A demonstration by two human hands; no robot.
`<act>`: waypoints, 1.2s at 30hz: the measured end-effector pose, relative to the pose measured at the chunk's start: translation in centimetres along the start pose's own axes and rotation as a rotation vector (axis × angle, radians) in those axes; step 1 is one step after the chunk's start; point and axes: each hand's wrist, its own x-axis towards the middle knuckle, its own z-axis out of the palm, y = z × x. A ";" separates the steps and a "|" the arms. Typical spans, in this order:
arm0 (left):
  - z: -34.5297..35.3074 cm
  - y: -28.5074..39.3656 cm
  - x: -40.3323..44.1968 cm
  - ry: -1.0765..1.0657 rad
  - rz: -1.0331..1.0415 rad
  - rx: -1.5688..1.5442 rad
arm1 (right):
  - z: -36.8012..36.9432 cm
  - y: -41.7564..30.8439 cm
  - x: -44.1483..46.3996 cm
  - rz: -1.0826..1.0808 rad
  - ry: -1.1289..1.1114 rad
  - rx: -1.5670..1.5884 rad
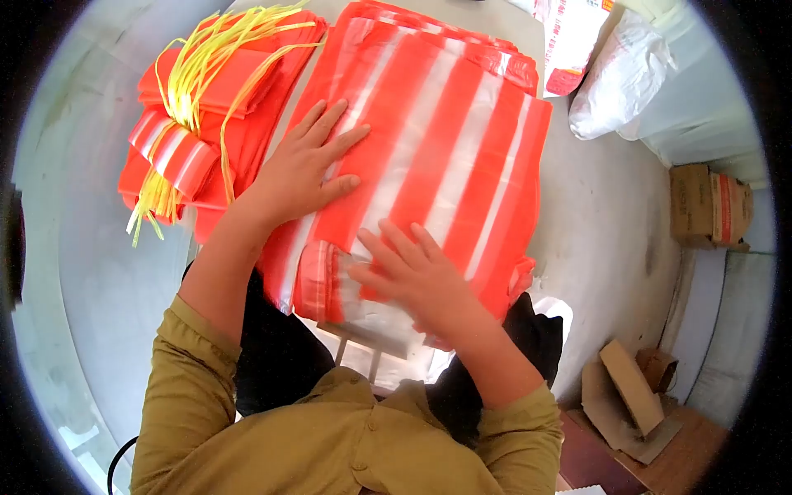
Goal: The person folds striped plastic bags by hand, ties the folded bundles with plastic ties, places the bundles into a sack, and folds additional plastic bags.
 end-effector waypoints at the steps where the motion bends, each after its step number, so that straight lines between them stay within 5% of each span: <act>1: 0.1 -0.1 -0.1 -0.001 -0.007 0.003 | -0.3 -0.2 0.4 -0.013 0.021 -0.015; 6: 0.0 -0.3 -0.6 0.051 -0.009 0.023 | -0.5 0.6 0.7 -0.004 0.144 0.204; 9: -1.4 0.2 -0.7 0.041 0.032 -0.420 | -1.5 0.5 0.8 0.239 0.234 0.629; 12: -3.1 1.6 -1.3 -0.219 -0.032 -0.963 | -1.0 1.0 0.3 0.480 0.302 0.900; 15: -3.8 3.3 -2.0 -0.252 0.146 -0.837 | -1.2 1.2 0.3 0.629 0.292 1.131; 18: -3.8 3.1 -2.3 -0.229 0.084 -0.893 | -1.5 1.2 0.3 0.684 0.286 1.246; 24: -3.2 1.0 -3.1 0.229 -0.397 -0.918 | -0.9 1.5 -0.5 0.699 0.334 1.430; 28: -3.5 1.5 -3.7 0.086 -0.705 -1.089 | -0.9 1.6 -0.7 0.741 0.345 1.465; 36: -4.3 1.8 -3.9 -0.002 -0.810 -1.220 | -0.9 1.6 -0.9 0.744 0.348 1.492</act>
